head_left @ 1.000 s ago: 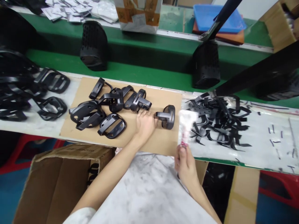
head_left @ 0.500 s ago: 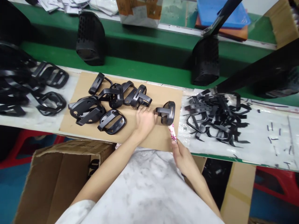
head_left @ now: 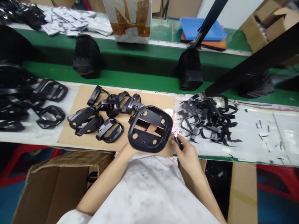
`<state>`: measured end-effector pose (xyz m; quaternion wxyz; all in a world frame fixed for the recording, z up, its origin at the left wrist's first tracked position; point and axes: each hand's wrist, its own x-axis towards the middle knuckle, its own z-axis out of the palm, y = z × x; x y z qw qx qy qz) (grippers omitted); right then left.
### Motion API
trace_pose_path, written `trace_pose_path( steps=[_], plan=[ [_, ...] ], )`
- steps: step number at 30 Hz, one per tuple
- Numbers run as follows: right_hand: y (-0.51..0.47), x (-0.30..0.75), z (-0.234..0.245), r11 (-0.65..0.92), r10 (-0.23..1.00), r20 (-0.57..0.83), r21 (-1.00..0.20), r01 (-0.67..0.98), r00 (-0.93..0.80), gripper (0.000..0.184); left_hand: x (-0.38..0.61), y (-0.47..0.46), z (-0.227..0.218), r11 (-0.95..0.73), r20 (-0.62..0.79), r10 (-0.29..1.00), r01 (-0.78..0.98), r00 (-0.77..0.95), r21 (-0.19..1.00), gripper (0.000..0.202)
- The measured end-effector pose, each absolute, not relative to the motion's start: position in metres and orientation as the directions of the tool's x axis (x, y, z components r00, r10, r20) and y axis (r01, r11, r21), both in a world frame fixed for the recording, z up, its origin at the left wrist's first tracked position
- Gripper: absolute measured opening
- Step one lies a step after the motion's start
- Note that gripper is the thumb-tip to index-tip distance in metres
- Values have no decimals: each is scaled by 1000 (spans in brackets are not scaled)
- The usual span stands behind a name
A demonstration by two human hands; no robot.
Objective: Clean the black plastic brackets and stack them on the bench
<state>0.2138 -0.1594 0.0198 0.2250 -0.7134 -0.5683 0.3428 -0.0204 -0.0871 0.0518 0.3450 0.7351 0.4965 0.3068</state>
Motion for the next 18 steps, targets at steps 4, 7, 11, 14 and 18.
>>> trace_pose_path(
  steps=[4,7,11,14,18],
  plan=[
    [-145,205,14,-138,983,-182,-734,665,3,46,-29,-101,57,-513,274,857,667,437,541,19],
    [-137,204,16,-96,986,-161,-715,693,-29,41,-34,-108,47,-544,322,838,722,440,428,14],
    [-129,209,18,-97,981,-187,-715,692,-56,40,-35,-110,42,-539,321,842,710,434,454,16],
    [-130,209,20,-102,978,-200,-720,686,-64,39,-32,-108,43,-537,326,843,694,428,479,22],
    [-132,205,27,-77,991,-133,-752,654,-36,36,-30,-103,49,-528,298,848,654,438,541,23]
  ],
)
